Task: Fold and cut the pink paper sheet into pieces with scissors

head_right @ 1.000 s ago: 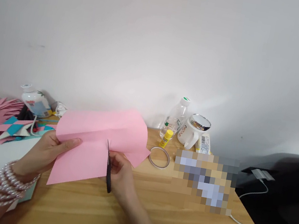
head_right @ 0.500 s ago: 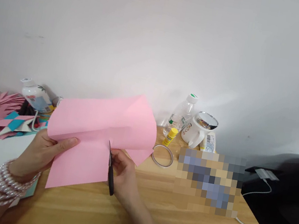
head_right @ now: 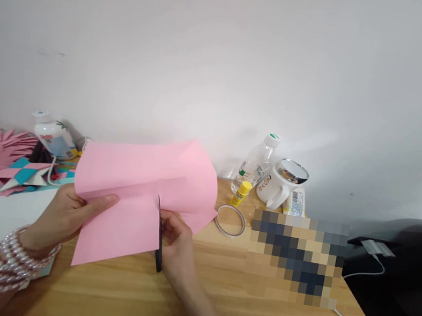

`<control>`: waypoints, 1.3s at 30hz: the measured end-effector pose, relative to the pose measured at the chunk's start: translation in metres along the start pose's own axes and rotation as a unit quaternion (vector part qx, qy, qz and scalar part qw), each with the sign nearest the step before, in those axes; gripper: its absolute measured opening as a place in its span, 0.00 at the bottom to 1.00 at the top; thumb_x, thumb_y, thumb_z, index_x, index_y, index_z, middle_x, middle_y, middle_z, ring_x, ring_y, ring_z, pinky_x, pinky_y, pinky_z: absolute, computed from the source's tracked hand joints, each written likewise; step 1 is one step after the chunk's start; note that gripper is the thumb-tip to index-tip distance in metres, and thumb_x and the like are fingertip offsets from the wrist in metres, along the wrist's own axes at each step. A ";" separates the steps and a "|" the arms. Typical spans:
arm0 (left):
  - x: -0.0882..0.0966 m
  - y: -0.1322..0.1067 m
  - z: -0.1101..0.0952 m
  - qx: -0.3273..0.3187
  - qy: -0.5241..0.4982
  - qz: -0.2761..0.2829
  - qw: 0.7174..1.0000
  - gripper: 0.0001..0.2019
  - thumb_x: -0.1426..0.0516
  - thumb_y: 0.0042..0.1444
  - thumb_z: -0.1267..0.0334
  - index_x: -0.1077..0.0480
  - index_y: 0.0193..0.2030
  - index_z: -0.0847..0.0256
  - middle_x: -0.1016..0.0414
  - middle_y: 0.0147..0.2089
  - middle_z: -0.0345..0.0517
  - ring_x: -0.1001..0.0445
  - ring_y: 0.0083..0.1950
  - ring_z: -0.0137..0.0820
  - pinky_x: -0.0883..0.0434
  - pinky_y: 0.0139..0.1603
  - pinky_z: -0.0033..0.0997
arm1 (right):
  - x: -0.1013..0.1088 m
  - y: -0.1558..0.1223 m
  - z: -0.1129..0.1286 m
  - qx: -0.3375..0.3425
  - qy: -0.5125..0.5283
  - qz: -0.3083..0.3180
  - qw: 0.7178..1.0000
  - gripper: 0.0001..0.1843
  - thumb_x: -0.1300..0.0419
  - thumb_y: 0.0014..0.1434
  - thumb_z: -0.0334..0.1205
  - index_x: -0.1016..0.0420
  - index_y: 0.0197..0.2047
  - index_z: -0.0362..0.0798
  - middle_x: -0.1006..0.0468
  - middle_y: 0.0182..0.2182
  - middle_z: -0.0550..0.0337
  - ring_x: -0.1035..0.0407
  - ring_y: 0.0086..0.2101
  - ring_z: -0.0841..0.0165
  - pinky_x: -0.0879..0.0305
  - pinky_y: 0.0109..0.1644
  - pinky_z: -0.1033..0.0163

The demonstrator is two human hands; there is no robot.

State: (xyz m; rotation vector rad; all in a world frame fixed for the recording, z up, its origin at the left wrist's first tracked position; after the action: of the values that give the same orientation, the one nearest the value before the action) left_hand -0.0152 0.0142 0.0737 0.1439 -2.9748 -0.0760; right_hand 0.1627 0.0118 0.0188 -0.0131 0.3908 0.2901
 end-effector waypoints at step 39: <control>-0.006 0.002 -0.005 -0.078 0.039 0.033 0.996 0.11 0.40 0.47 0.57 0.27 0.24 0.64 0.25 0.22 0.43 0.27 0.25 0.31 0.30 0.20 0.24 | 0.001 0.004 -0.003 -0.006 0.015 0.012 1.000 0.19 0.32 0.34 0.29 0.24 0.34 0.49 0.20 0.33 0.62 0.27 0.37 0.64 0.33 0.44 0.63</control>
State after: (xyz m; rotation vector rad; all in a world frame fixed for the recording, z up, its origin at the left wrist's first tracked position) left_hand -0.0086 0.0161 0.0781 0.0294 -2.8785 -0.2862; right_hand 0.1616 0.0156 0.0156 -0.0240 0.4194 0.3156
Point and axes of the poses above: each hand's wrist, its own y-axis towards the middle knuckle, its own x-axis out of the back of the hand, z = x × y, the point moved 4 cm from there along y, towards the middle knuckle
